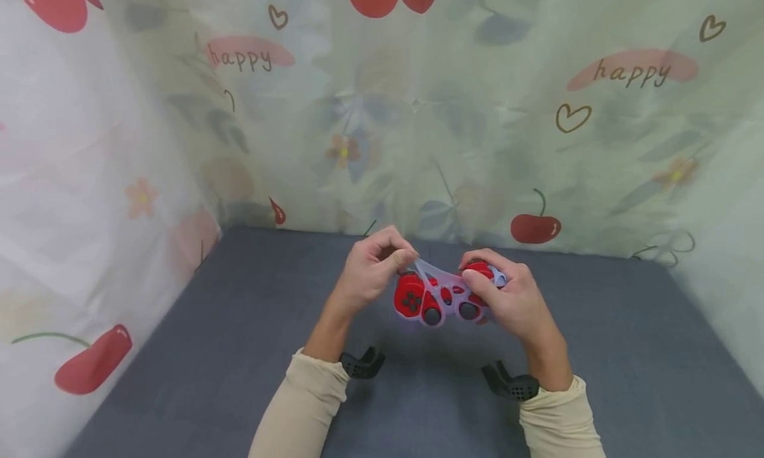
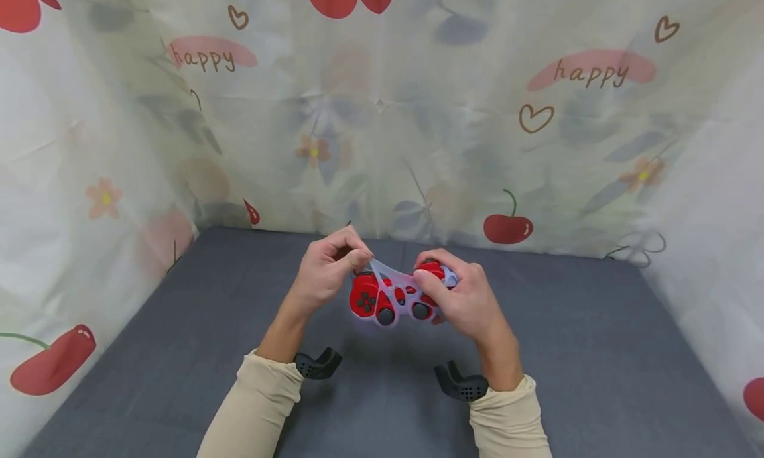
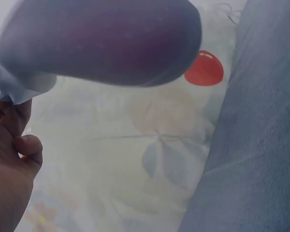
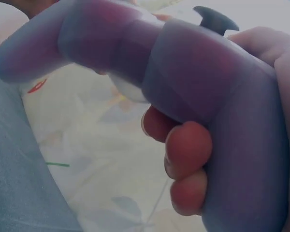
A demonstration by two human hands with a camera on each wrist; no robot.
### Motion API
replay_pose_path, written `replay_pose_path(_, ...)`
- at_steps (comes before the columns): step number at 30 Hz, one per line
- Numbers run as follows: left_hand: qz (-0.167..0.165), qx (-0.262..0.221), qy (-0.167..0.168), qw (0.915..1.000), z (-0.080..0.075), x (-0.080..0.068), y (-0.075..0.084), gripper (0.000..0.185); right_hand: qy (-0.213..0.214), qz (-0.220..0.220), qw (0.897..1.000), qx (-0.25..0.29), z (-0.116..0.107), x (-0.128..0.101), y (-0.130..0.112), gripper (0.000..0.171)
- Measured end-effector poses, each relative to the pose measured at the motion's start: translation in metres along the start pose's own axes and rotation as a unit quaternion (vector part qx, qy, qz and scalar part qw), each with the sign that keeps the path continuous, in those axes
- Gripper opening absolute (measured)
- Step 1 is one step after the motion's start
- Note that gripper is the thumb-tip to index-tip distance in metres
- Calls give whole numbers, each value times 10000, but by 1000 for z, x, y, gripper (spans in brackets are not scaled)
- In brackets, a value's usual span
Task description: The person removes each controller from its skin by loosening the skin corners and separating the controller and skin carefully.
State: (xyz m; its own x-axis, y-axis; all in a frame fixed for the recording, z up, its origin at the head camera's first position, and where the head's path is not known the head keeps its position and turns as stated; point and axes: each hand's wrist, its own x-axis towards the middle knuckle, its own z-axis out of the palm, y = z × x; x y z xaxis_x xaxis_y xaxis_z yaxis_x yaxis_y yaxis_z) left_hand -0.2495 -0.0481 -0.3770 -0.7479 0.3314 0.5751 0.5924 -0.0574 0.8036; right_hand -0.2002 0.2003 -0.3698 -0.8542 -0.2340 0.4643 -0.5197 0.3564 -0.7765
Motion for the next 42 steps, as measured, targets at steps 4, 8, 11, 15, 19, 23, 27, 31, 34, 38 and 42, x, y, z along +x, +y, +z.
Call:
replay_pose_path(4,-48,151,-87,9998,0,-1,-1,4,155,-190,9997,-60,0,-1,2,16)
replay_pose_path(8,-15,311,-95,9995,0,-1,-2,5,565,-428,9974,-121,-2,-2,3,19)
replay_pose_path(11,-1,379,-73,9993,1,-1,-3,6,781,-471,9957,-162,-3,-3,4,20)
replay_pose_path(15,-24,349,-94,9993,2,-1,0,4,885,-484,9946,-225,-3,-1,6,20)
replay_pose_path(19,-25,296,-125,9995,4,-3,2,4,1152,-469,9920,-201,-1,0,8,18)
replay_pose_path(23,-91,296,-136,9994,4,-4,2,4,1486,-250,9885,-91,1,2,10,13)
replay_pose_path(27,-119,316,-186,9993,4,-4,1,3,1778,-195,9838,-113,3,4,14,10)
replay_pose_path(31,-71,384,-355,9986,5,-3,1,4,2127,-205,9766,-246,4,6,17,11)
replay_pose_path(34,-54,434,-454,9980,5,-3,1,5,2408,-203,9693,-452,5,6,18,12)
replay_pose_path(38,-52,613,-528,9967,5,-2,2,5,2703,-129,9597,-762,7,8,18,15)
replay_pose_path(42,57,1039,-573,9929,7,-1,4,4,2758,126,9570,-888,6,10,17,19)
